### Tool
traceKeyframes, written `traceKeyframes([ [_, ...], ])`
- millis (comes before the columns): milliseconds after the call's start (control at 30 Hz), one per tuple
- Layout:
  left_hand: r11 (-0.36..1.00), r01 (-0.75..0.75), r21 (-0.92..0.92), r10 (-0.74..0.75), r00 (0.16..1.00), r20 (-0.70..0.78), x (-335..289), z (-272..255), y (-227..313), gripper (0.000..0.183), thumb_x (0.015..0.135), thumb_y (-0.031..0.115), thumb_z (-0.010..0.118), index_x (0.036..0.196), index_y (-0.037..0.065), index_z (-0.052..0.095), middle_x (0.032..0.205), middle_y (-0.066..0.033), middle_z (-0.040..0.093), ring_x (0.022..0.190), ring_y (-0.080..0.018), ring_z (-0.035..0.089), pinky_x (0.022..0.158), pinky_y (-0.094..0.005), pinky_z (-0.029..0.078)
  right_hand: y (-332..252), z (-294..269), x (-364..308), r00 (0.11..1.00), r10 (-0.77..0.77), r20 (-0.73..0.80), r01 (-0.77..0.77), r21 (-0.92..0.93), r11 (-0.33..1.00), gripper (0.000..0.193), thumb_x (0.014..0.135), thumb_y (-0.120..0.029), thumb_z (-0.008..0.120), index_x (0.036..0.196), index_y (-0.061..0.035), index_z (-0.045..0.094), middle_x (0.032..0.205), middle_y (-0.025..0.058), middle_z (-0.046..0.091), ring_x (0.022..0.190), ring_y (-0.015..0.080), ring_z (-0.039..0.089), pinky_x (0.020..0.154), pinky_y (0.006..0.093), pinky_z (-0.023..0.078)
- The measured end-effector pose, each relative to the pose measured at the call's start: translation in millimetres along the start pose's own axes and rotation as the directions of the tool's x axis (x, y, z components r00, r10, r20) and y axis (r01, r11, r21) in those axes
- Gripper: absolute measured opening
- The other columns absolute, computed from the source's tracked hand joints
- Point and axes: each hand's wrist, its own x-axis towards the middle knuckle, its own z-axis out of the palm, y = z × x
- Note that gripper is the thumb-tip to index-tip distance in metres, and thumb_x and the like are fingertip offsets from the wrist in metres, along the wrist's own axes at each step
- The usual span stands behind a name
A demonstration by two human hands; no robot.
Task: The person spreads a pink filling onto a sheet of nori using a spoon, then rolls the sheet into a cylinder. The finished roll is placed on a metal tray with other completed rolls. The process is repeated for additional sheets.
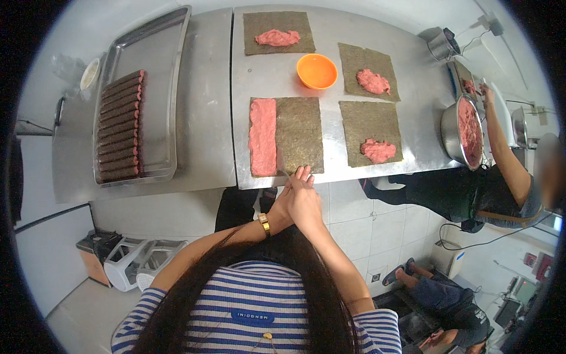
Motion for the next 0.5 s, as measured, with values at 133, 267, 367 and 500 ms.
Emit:
traceKeyframes([
  [133, 0.997, -0.062, 0.054, 0.063, 0.998, -0.020, 1, 2, -3, 0.061, 0.090, 0.024, 0.044, 0.139, -0.009, 0.031, 0.147, -0.0273, 0.027, 0.141, -0.0378, 0.020, 0.115, -0.0482, 0.017, -2, 11, 17, 0.999, -0.006, -0.037, 0.005, -0.044, 0.999, 0.025, 0.083, -0.002, 0.050, 0.104, 0.0008, 0.062, 0.085, 0.0290, 0.063, 0.079, 0.0429, 0.064, 0.069, 0.0496, 0.051],
  [267, 0.487, 0.127, -0.864, -0.075, 0.992, 0.104, -7, 14, -6, 0.070, 0.086, 0.035, 0.052, 0.137, -0.009, 0.035, 0.144, -0.0250, 0.034, 0.139, -0.0366, 0.023, 0.116, -0.0490, 0.017, -2, 15, 37, 0.990, -0.060, -0.129, 0.063, 0.019, 0.998, 0.022, 0.082, -0.001, 0.050, 0.100, 0.0025, 0.063, 0.082, 0.0297, 0.063, 0.079, 0.0435, 0.064, 0.071, 0.0503, 0.051],
  [367, 0.302, 0.073, -0.950, -0.096, 0.994, 0.046, -12, 36, -6, 0.082, 0.079, 0.047, 0.056, 0.135, -0.010, 0.037, 0.141, -0.0249, 0.037, 0.138, -0.0380, 0.024, 0.116, -0.0497, 0.015, -4, 11, 50, 0.994, 0.027, -0.106, -0.026, 0.014, 1.000, 0.024, 0.081, -0.001, 0.051, 0.101, 0.0025, 0.065, 0.081, 0.0280, 0.064, 0.077, 0.0437, 0.063, 0.072, 0.0501, 0.051],
  [500, 0.873, -0.118, -0.474, 0.079, 0.992, -0.101, -19, 54, -13, 0.092, 0.074, 0.055, 0.056, 0.135, -0.010, 0.037, 0.141, -0.0255, 0.037, 0.138, -0.0401, 0.023, 0.117, -0.0498, 0.013, -4, -3, 54, 0.989, 0.002, -0.146, -0.005, -0.016, 1.000, 0.026, 0.081, -0.002, 0.053, 0.104, 0.0021, 0.065, 0.090, 0.0267, 0.064, 0.080, 0.0431, 0.063, 0.071, 0.0490, 0.051],
])
